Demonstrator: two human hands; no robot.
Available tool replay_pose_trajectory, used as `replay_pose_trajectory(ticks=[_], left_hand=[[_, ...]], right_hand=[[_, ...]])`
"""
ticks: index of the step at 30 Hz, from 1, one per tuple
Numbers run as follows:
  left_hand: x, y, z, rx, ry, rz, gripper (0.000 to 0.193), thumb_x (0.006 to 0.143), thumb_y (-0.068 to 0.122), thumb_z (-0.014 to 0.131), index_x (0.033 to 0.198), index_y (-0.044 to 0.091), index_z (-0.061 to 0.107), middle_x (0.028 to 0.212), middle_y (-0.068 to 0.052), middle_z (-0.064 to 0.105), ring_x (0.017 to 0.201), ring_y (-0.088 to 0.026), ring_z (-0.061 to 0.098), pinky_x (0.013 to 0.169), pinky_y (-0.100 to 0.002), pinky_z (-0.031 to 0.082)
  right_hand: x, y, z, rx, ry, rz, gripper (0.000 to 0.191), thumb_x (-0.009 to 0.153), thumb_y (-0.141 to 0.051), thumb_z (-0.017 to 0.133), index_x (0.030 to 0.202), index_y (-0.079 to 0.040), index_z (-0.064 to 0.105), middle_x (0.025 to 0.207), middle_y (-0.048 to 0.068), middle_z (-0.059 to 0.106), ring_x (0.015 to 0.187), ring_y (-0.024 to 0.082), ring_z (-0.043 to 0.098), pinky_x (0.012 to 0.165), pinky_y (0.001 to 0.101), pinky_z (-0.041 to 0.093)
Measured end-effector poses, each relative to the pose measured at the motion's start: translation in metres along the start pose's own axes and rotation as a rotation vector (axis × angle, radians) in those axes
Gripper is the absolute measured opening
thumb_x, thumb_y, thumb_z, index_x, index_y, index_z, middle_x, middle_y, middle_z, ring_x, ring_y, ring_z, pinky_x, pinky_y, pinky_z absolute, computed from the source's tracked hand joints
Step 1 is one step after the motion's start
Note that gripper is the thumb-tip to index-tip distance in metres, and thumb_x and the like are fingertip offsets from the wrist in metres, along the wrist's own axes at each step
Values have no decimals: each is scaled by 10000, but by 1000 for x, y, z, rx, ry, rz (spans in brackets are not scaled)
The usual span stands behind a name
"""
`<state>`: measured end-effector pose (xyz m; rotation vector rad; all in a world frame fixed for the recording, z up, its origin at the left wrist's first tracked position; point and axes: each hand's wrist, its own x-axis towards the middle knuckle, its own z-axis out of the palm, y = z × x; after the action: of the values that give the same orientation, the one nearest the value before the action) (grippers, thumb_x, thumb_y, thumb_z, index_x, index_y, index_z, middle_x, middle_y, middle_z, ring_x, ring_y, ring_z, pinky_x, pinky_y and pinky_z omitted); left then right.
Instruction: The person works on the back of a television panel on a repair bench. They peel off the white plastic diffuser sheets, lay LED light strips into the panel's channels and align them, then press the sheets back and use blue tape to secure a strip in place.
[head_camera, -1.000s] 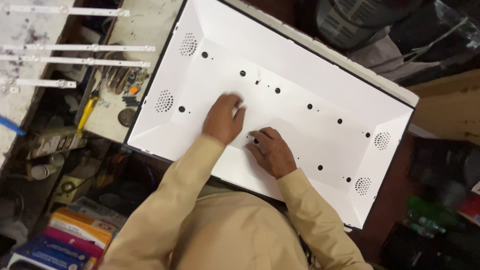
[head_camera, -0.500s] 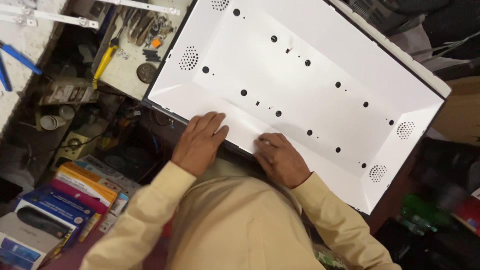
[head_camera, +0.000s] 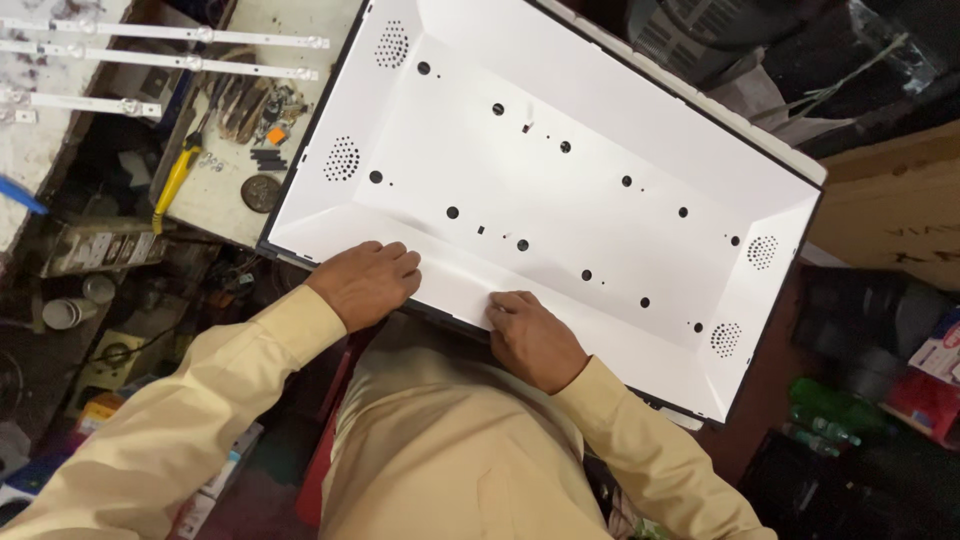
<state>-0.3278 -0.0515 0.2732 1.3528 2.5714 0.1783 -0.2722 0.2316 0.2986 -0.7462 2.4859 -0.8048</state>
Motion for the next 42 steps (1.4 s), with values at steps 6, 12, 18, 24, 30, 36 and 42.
replay_pose_trajectory(ticks=[6, 12, 18, 24, 30, 36, 42], left_hand=[[3, -2, -10, -85, 8, 17, 184, 878, 266, 652, 907, 84, 659, 986, -54, 620, 970, -235, 609, 799, -387, 515], [2, 0, -12, -70, 51, 40, 307, 840, 361, 696, 943, 74, 661, 960, -60, 619, 943, -244, 610, 777, -387, 511], [1, 1, -11, 17, 82, 46, 100, 847, 174, 608, 919, 110, 633, 913, -33, 620, 913, -227, 624, 798, -368, 509], [10, 7, -33, 58, 329, -39, 196, 817, 157, 578, 990, 93, 643, 994, -62, 645, 1000, -252, 638, 911, -412, 503], [14, 62, -15, -332, 913, -419, 252, 886, 56, 654, 1137, 37, 646, 1141, -149, 646, 1071, -337, 630, 894, -471, 497], [84, 101, 55, -1852, 823, -747, 333, 978, -16, 508, 1308, -18, 548, 1130, -151, 683, 848, -177, 732, 773, -306, 624], [132, 89, 48, -1964, 816, -866, 366, 943, -46, 539, 1308, -37, 570, 1113, -135, 717, 886, -181, 742, 795, -307, 629]], right_hand=[[-3, -3, 17, -234, 65, -41, 214, 787, -34, 638, 990, 29, 653, 1100, 186, 656, 948, 372, 606, 834, 433, 533], [-3, -6, 22, -188, 245, 39, 142, 773, -45, 682, 897, -8, 622, 945, 150, 622, 848, 349, 591, 736, 455, 504], [2, -4, 15, -224, 248, 11, 163, 826, -82, 711, 923, 13, 621, 904, 164, 592, 834, 369, 589, 752, 453, 504], [1, 10, 3, -44, 246, 66, 194, 946, -65, 637, 1125, -36, 706, 991, 131, 695, 912, 374, 633, 800, 454, 519], [12, 47, -35, 316, 211, 369, 186, 974, -176, 670, 1022, -6, 728, 745, 112, 664, 654, 203, 576, 669, 350, 506], [23, 69, -71, 532, 108, 395, 187, 1001, -184, 658, 980, -9, 720, 703, -60, 567, 679, 56, 460, 626, 268, 441], [33, 80, -105, 544, 63, 411, 178, 991, -170, 651, 979, -14, 735, 730, -79, 621, 686, 29, 478, 635, 243, 437]])
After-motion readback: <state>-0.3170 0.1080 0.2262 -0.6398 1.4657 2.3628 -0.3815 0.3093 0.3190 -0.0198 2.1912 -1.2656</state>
